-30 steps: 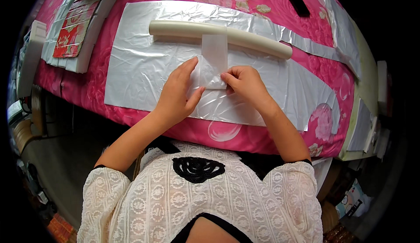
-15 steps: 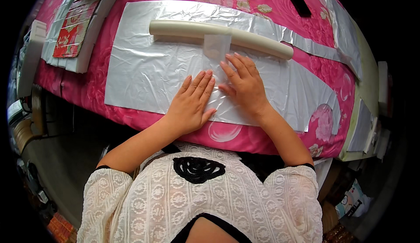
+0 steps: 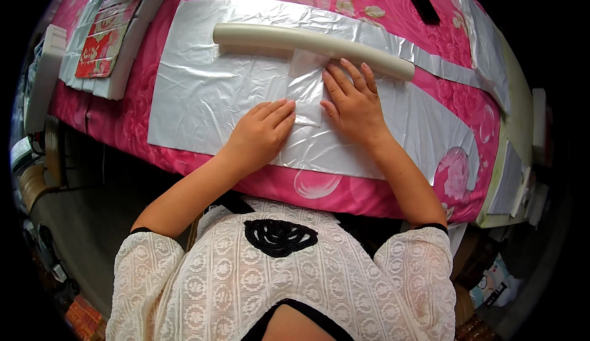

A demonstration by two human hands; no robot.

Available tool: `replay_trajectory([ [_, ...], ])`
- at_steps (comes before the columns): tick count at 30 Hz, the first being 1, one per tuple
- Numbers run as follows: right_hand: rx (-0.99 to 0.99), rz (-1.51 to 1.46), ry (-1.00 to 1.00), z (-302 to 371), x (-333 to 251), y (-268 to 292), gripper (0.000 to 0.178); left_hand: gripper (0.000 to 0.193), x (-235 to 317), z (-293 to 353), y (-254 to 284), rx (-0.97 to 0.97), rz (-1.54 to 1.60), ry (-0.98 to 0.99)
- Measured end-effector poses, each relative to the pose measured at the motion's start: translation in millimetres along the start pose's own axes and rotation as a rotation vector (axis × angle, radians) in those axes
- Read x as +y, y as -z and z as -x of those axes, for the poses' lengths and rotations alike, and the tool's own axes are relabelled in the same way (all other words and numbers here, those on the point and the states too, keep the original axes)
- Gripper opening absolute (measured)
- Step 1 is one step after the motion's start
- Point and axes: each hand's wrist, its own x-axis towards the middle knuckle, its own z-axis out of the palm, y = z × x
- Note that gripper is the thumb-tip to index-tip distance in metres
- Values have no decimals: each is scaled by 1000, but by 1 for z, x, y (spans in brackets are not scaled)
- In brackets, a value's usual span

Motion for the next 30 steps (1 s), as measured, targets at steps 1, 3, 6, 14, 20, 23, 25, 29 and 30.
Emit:
replay_trajectory([
  [1,23,-19,48,2,2,-2,43,24,1,0,0,4,1,1],
  [3,11,-140,155,2,0,2,43,24,1,-1,1,13,-6,-9],
  [6,-27,-249,189,1,-1,-6,43,25,-3,-3,2,14,-21,-49],
  [14,13,-506,121,-7,-1,3,43,17,-4,-7,2,-46,146,40],
  [20,67,-456,140,27,-42,18,26,20,8,15,23,1,203,-443],
  [23,72,-453,131,45,-62,21,25,46,12,36,22,-166,206,-341],
  [25,63,-450,104,51,-67,21,23,63,11,41,22,-273,230,-254],
  [29,72,-557,12,52,-67,19,26,54,11,46,14,-154,175,-202],
  [30,72,-608,-37,52,-67,19,26,52,12,43,16,-150,213,-154],
])
